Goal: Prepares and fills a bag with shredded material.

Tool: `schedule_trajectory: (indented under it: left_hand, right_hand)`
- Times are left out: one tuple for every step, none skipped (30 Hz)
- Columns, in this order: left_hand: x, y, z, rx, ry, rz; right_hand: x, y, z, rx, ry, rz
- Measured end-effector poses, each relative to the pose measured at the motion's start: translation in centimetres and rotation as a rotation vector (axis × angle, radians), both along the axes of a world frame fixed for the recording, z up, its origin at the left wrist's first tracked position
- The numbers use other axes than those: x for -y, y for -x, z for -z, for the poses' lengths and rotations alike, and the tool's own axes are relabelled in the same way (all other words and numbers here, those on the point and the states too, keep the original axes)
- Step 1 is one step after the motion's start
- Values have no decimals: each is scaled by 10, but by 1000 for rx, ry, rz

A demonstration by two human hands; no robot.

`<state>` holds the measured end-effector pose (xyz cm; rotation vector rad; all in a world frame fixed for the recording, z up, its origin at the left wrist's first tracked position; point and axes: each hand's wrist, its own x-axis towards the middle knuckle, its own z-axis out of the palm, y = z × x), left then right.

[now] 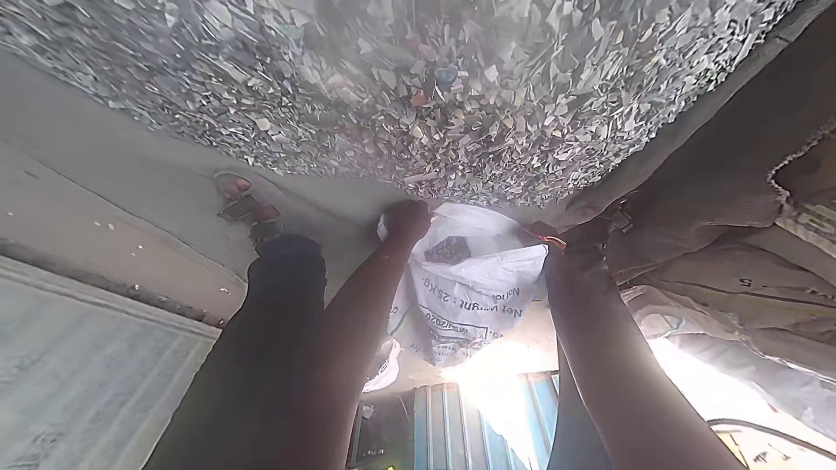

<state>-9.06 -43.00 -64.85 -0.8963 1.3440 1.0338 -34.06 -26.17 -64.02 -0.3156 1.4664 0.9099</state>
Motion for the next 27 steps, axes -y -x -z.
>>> schedule_trajectory:
  left_hand:
    - [5,4,4,82,6,-71]
    - [13,9,6,142,21,-132]
    - [22,14,8,180,42,-175]
    - [29,19,10,199,60,-205]
    - [33,21,11,210,72,-231]
    - [32,18,9,219,87,-254]
    - [29,13,9,215,113,-269]
    - [28,8,9,195,144,-276]
    - [29,3,8,159,173,-279]
    - [32,-1,5,116,185,-272]
    - [38,-3,0,73,185,-246]
    - [45,-3,-8,32,182,-219]
    - [53,-2,-19,-15,185,-182]
    - [59,1,-32,-80,195,-153]
    - [63,5,-47,-161,203,-129]
    - [65,10,-59,-263,212,-92]
    - [65,14,-68,-358,203,-44]
    - [62,19,-75,-425,176,8]
    - [55,22,-77,-463,151,52]
    - [47,24,-76,-466,124,84]
    - [38,25,-70,-452,108,103]
    - [30,25,-61,-433,106,109]
    - [22,23,-50,-409,100,111]
    - [14,21,-40,-384,78,100]
    - [5,17,-32,-375,52,87]
    - [-4,14,-27,-370,18,88]
    - [-12,11,-23,-359,-20,86]
  right_hand:
    - [-6,2,1,-45,39,6]
    - [-4,5,0,-82,61,14]
    - [7,9,-3,-126,63,15]
    - [20,14,-5,-180,68,13]
    - [34,19,-7,-218,72,5]
    - [48,24,-9,-220,54,-9]
    - [62,27,-14,-200,30,-31]
    - [73,29,-16,-176,27,-46]
    - [80,30,-18,-154,34,-56]
    - [80,30,-18,-146,67,-56]
    - [78,30,-18,-146,98,-39]
    - [76,30,-19,-143,118,-34]
    - [77,31,-20,-121,110,-83]
    - [83,31,-26,-110,117,-132]
    - [92,29,-38,-110,153,-188]
    - [105,26,-52,-118,218,-228]
    - [118,21,-66,-127,303,-252]
    - [126,14,-78,-113,399,-295]
    - [129,6,-85,-64,490,-326]
    - [129,-3,-87,11,568,-336]
    - [125,-10,-85,84,606,-342]
    - [121,-14,-79,128,594,-357]
    - [115,-17,-69,137,542,-388]
    - [109,-19,-60,134,465,-415]
    - [102,-21,-53,135,381,-429]
    - [95,-24,-48,148,306,-434]
    - [87,-26,-43,168,255,-448]
